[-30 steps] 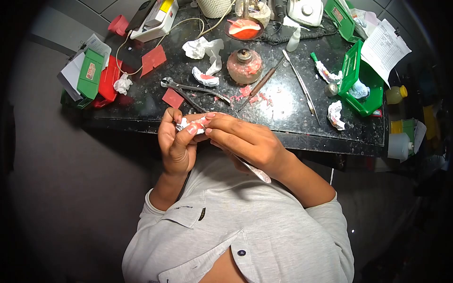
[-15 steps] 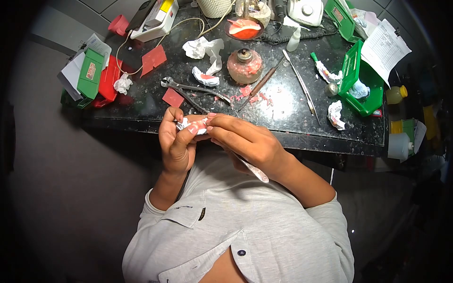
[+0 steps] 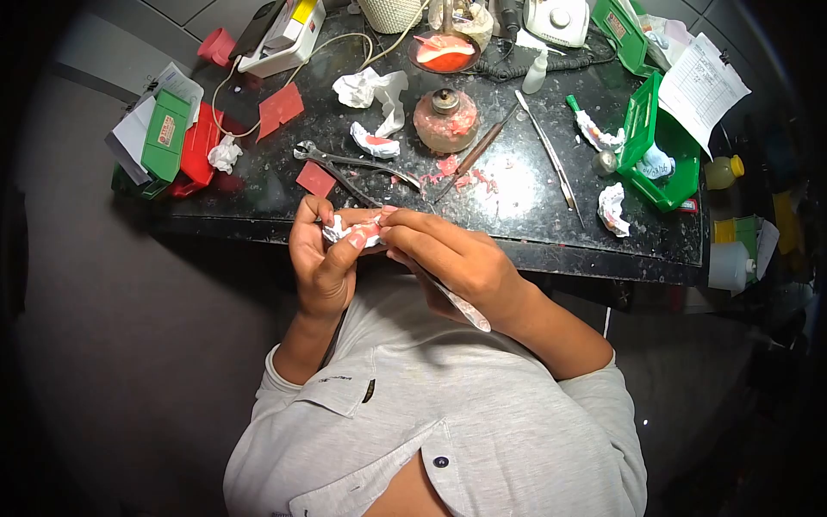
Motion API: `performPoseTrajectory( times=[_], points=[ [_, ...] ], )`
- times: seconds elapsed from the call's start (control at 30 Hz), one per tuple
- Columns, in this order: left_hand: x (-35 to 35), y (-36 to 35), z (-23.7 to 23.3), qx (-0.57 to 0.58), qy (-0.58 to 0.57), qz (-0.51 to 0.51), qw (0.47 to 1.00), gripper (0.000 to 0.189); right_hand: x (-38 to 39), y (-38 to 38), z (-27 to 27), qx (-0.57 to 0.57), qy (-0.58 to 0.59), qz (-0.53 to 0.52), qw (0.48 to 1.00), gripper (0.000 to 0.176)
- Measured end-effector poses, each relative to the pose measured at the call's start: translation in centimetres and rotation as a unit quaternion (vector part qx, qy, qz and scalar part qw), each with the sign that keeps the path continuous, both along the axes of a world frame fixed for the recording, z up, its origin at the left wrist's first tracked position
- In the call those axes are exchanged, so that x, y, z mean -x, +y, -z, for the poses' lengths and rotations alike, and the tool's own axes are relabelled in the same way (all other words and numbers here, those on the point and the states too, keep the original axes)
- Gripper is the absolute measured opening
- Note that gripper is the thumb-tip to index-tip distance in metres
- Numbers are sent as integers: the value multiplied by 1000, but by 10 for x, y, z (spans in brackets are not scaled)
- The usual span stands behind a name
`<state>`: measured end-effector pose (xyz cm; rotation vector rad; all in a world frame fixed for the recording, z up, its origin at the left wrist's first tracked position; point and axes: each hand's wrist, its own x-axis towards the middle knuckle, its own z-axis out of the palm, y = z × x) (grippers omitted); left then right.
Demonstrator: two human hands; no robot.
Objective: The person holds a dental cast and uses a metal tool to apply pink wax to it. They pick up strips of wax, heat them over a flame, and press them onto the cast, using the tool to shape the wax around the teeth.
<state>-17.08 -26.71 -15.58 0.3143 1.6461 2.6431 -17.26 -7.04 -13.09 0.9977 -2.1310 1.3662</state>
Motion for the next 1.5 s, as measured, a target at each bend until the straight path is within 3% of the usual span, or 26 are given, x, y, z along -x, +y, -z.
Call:
performPoseTrajectory(
  times=[0.27, 0.47, 0.57, 0.63, 1.1, 1.4, 1.5],
  points=[
    [1, -1, 6, 32, 30, -7, 999, 38, 1, 1, 4, 30, -15, 26, 999, 25],
    [2, -2, -3, -15, -12, 41, 999, 37, 4, 10, 5, 29, -12, 63, 997, 29],
    [2, 0, -3, -40, 0, 63, 997, 37, 5, 8, 3, 13, 4, 59, 998, 29],
    [3, 2, -1, -35, 53, 80, 995, 38, 5, 2, 3, 38, -64, 54, 996, 27],
    [1, 6, -8, -20, 53, 114, 992, 40, 7, 6, 5, 72, -129, 2, 989, 29],
    [0, 1, -2, 15, 43, 108, 993, 39, 10, 9, 0, 0, -90, 29, 996, 32],
    [0, 3, -3, -17, 16, 103, 994, 41, 8, 11, 0, 26, -156, -20, 987, 27]
  ],
)
